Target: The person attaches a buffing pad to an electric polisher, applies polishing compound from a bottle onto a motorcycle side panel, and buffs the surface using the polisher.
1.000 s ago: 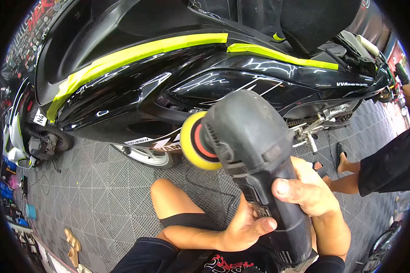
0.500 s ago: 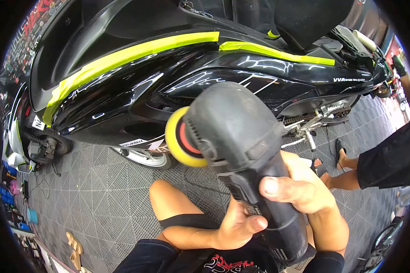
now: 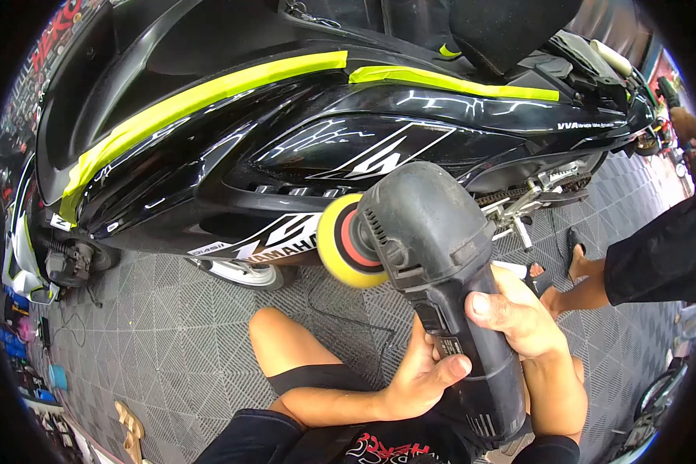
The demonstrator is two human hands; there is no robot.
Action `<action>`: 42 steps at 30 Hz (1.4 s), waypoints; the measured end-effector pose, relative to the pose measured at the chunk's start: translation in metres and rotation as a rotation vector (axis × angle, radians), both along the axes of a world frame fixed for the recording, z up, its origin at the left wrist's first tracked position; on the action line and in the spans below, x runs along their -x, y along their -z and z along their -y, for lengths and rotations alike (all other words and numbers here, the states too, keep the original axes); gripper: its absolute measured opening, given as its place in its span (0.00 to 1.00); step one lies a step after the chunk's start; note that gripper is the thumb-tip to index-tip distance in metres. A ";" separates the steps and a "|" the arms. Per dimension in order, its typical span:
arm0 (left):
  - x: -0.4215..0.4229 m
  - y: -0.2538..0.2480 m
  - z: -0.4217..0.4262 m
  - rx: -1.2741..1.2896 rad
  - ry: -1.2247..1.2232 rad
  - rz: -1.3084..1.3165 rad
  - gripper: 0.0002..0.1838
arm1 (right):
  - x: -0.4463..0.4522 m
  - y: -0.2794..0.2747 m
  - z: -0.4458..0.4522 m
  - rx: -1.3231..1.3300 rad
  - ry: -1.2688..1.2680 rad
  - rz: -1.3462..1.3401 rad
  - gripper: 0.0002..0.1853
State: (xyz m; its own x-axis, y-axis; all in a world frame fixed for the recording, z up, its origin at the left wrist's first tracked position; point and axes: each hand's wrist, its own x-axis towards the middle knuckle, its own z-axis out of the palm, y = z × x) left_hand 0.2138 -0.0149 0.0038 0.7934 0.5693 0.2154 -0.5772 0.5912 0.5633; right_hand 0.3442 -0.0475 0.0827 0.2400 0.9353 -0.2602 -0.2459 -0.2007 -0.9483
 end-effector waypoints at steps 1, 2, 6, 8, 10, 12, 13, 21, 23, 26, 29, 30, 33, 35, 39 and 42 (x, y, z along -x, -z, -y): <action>-0.003 0.001 0.001 -0.003 -0.003 -0.002 0.36 | -0.002 0.001 0.002 -0.001 0.008 -0.003 0.39; -0.006 0.002 0.001 -0.007 -0.006 -0.005 0.36 | -0.003 0.002 0.003 -0.003 0.015 -0.007 0.39; -0.015 0.010 0.006 0.015 0.013 -0.009 0.36 | -0.012 0.014 0.008 -0.020 0.029 -0.040 0.38; -0.015 0.010 0.007 0.024 0.008 -0.009 0.37 | -0.013 0.015 0.009 -0.025 0.023 -0.063 0.38; -0.012 0.003 0.003 0.017 -0.009 -0.006 0.37 | -0.009 0.012 0.005 -0.035 0.015 -0.092 0.37; -0.006 0.004 0.001 -0.017 -0.022 0.008 0.38 | -0.003 0.002 -0.001 -0.052 -0.017 -0.027 0.36; -0.004 0.004 0.001 -0.029 -0.041 0.019 0.38 | -0.001 -0.005 -0.004 -0.047 -0.037 0.021 0.35; -0.022 0.014 0.009 -0.034 -0.017 -0.042 0.38 | -0.025 0.028 0.012 -0.067 -0.028 -0.106 0.36; -0.030 0.022 0.013 -0.026 0.023 -0.045 0.37 | -0.029 0.037 0.022 -0.070 0.042 -0.128 0.38; -0.035 0.035 0.021 -0.046 0.105 -0.114 0.38 | -0.038 0.056 0.037 -0.114 0.045 -0.220 0.42; -0.030 0.039 0.036 -0.049 0.102 -0.133 0.40 | -0.036 0.056 0.049 -0.061 0.044 -0.270 0.46; -0.027 0.042 0.039 -0.010 0.138 -0.147 0.39 | -0.031 0.055 0.049 -0.058 0.110 -0.227 0.48; -0.027 0.046 0.038 -0.029 0.107 -0.100 0.38 | -0.032 0.054 0.045 -0.080 0.092 -0.187 0.46; -0.031 0.053 0.032 -0.078 0.130 -0.138 0.40 | -0.038 0.054 0.043 -0.047 0.072 -0.171 0.44; -0.042 0.052 0.024 -0.083 0.054 -0.126 0.41 | -0.046 0.059 0.036 -0.039 0.057 -0.186 0.41; -0.038 0.049 0.019 -0.095 -0.002 -0.133 0.43 | -0.044 0.050 0.021 -0.118 -0.047 -0.234 0.37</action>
State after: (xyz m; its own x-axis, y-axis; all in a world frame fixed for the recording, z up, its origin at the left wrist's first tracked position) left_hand 0.2522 -0.0340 -0.0453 0.8175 0.5529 0.1610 -0.4945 0.5308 0.6882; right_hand 0.3884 -0.0685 0.0331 0.1420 0.9710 -0.1922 -0.4541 -0.1086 -0.8843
